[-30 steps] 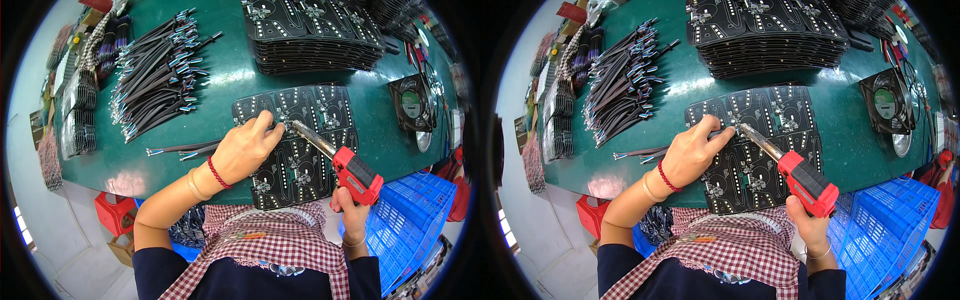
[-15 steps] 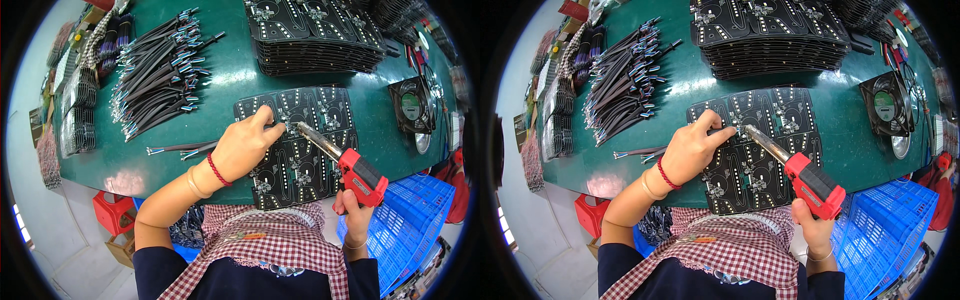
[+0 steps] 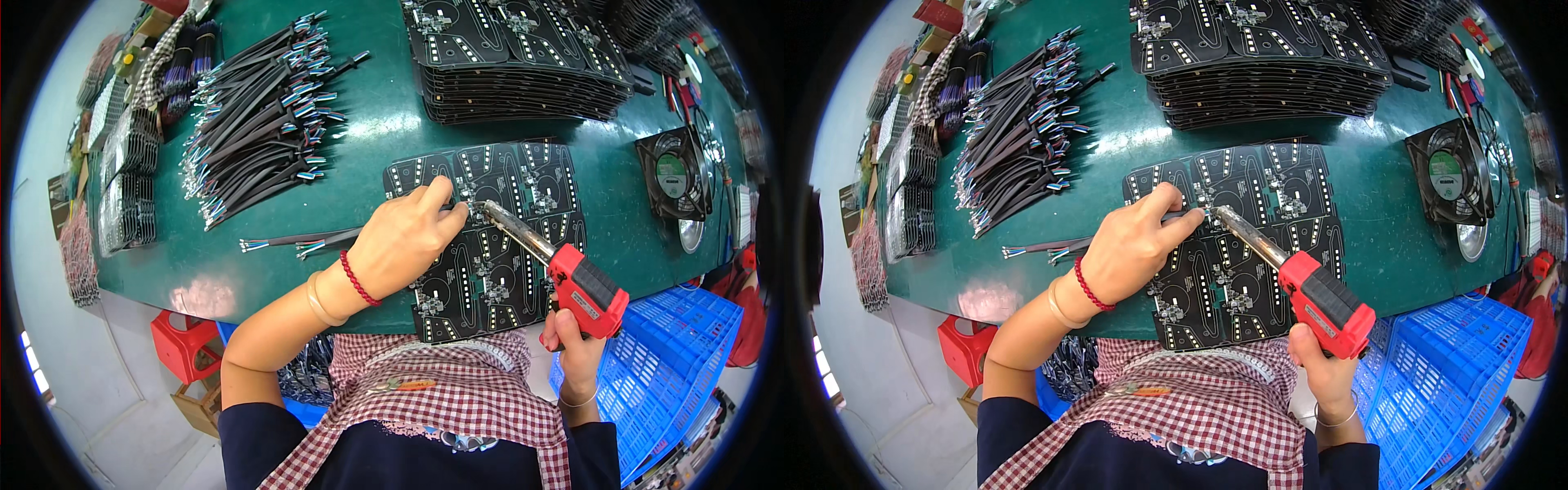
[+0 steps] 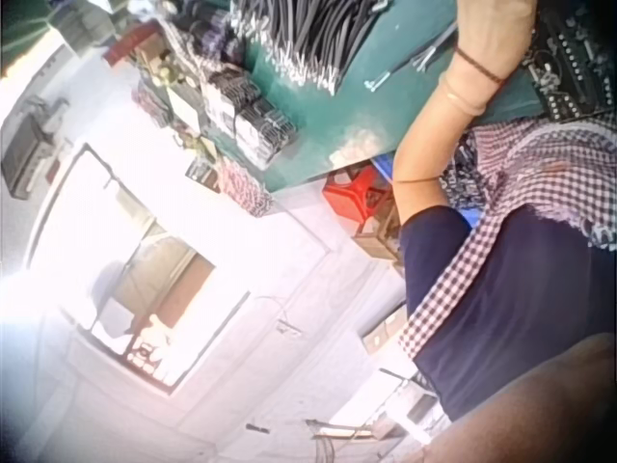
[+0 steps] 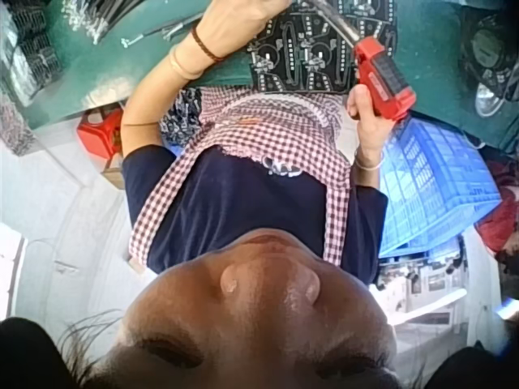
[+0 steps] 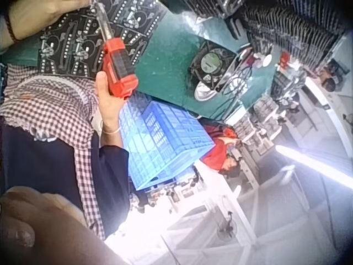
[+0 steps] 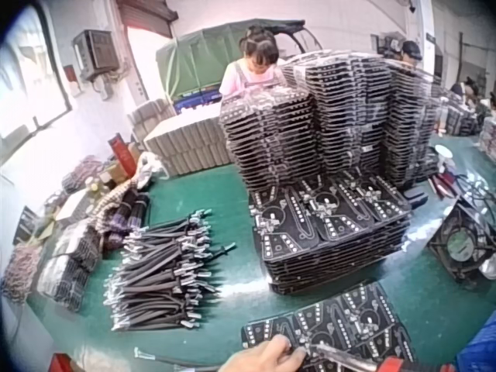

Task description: The person solders wires onto circuit boards using a soldering iron, places a completed board into a plastic crate, and takes another board from a stack to solder more wires onto it.

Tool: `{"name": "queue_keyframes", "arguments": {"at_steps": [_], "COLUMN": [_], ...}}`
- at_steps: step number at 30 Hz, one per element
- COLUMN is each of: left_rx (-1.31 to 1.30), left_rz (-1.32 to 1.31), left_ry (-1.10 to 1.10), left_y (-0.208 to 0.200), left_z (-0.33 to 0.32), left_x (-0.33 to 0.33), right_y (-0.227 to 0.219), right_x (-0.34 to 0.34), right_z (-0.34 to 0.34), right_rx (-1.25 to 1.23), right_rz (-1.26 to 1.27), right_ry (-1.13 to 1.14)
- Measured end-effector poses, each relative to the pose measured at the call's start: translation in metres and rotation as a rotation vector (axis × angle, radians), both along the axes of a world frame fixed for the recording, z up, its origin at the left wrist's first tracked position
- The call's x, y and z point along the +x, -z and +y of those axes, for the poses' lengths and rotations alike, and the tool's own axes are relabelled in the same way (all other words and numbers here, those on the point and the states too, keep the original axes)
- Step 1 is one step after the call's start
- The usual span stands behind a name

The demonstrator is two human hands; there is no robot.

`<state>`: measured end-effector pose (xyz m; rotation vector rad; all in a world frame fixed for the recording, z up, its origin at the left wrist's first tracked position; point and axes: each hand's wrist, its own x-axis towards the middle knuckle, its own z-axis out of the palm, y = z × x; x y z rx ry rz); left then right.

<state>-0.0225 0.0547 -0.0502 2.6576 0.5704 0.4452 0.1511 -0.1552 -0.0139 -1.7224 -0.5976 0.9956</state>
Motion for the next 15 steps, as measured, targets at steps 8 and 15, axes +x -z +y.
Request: {"name": "queue_keyframes", "arguments": {"at_steps": [8, 15], "left_rx": [0.041, 0.029], "left_rz": [0.009, 0.01], "left_ry": [0.013, 0.008], "left_y": [-0.002, -0.003], "left_z": [0.0, 0.0], "left_x": [0.001, 0.001], "right_y": [0.001, -0.003], "right_x": [0.009, 0.008], "right_z": [-0.005, -0.006], "right_rx": [0.016, 0.031], "right_rz": [-0.017, 0.011], "right_ry": [-0.098, 0.014]}}
